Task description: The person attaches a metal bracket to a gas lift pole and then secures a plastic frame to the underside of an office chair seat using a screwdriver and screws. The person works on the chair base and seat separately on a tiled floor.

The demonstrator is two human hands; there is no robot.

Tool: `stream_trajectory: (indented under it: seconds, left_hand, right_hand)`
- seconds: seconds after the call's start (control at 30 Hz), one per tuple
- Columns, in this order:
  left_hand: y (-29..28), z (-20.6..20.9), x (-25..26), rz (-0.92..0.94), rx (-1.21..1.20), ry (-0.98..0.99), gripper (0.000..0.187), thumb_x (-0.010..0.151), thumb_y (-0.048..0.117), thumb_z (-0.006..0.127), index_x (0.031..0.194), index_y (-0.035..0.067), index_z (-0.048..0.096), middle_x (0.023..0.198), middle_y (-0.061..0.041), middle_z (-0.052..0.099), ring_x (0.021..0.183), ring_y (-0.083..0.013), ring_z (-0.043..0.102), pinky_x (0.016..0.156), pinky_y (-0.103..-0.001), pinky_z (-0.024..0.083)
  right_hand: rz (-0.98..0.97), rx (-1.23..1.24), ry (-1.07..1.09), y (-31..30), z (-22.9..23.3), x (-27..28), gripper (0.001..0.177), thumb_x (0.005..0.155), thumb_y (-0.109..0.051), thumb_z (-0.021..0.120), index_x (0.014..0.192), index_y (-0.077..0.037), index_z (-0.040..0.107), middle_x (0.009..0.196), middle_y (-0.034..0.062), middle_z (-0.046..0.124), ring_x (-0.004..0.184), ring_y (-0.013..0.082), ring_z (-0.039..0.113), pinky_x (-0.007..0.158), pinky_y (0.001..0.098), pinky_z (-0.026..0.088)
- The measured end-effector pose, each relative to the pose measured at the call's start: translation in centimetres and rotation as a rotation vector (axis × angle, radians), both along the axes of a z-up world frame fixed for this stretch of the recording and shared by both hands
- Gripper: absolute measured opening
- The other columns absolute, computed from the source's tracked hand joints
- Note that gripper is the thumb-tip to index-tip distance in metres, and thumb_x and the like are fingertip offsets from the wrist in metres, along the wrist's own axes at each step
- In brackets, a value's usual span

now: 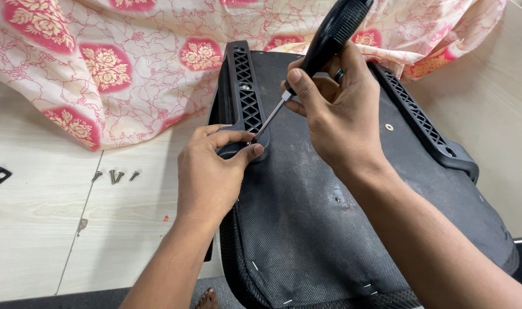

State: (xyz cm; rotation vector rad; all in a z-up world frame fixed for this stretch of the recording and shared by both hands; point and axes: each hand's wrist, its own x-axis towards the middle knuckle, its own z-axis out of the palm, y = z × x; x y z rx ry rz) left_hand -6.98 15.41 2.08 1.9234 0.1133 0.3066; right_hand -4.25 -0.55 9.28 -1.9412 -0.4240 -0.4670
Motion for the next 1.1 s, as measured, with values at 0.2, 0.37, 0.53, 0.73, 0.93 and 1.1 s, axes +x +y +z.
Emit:
stream_trajectory:
  seconds: [0.2,0.37,0.53,0.73,0.93,1.1]
  left_hand:
    - [0.1,-0.4,0.1,-0.005,-0.013,-0.068,0.033,0.069,0.026,0.090,0.100,0.017,0.083,0.113,-0.007,0.073,0.106,-0.0229,0.071,0.093,-0.037,0.054]
    - [-0.2,-0.1,-0.1,0.022,-0.086,0.023,0.053,0.066,0.025,0.091,0.115,0.013,0.074,0.113,-0.007,0.073,0.102,-0.0216,0.072,0.090,-0.035,0.056]
    - [-0.1,0.5,0.0,0.007,-0.063,0.059,0.040,0.066,0.025,0.090,0.103,0.014,0.080,0.114,-0.004,0.074,0.103,-0.0206,0.073,0.092,-0.034,0.055]
    - [-0.5,0.5,-0.2,0.017,-0.010,0.049,0.029,0.070,0.027,0.087,0.096,0.015,0.082,0.122,-0.002,0.071,0.111,-0.0216,0.068,0.094,-0.036,0.053]
    - [-0.8,0.5,-0.5,0.047,-0.036,0.018,0.031,0.070,0.028,0.086,0.099,0.017,0.084,0.122,-0.003,0.071,0.115,-0.0213,0.067,0.096,-0.036,0.052]
    - [-0.4,0.2,0.0,0.028,-0.005,0.008,0.034,0.069,0.029,0.088,0.100,0.017,0.084,0.121,-0.004,0.070,0.114,-0.0206,0.067,0.096,-0.036,0.052]
  right_hand:
    - [0.101,0.071,-0.001,0.4,-0.3,-0.3,0.039,0.103,-0.006,0.067,0.137,-0.001,0.048,0.119,0.0071,0.067,0.109,0.0142,0.071,0.090,0.0301,0.067]
    - [0.185,0.194,0.078,0.9,-0.7,0.3,0.035,0.100,-0.007,0.072,0.131,0.002,0.058,0.117,0.0075,0.072,0.107,0.0127,0.072,0.094,0.0301,0.067]
    - [0.217,0.233,0.160,1.2,-0.5,0.8,0.034,0.097,-0.010,0.071,0.128,0.002,0.063,0.111,0.0050,0.075,0.100,0.0111,0.074,0.091,0.0289,0.067]
    - [0.245,0.178,0.168,1.1,-0.6,1.4,0.031,0.097,-0.010,0.072,0.125,0.002,0.066,0.109,0.0059,0.075,0.099,0.0102,0.073,0.089,0.0280,0.065]
    - [0.314,0.193,0.225,0.1,-0.1,2.3,0.032,0.097,-0.012,0.070,0.126,0.001,0.067,0.114,0.0053,0.076,0.101,0.0108,0.073,0.088,0.0283,0.065]
    - [0.434,0.192,0.272,-0.7,-0.3,2.5,0.035,0.097,-0.014,0.070,0.129,0.000,0.067,0.120,0.0069,0.073,0.106,0.0140,0.071,0.093,0.0316,0.063]
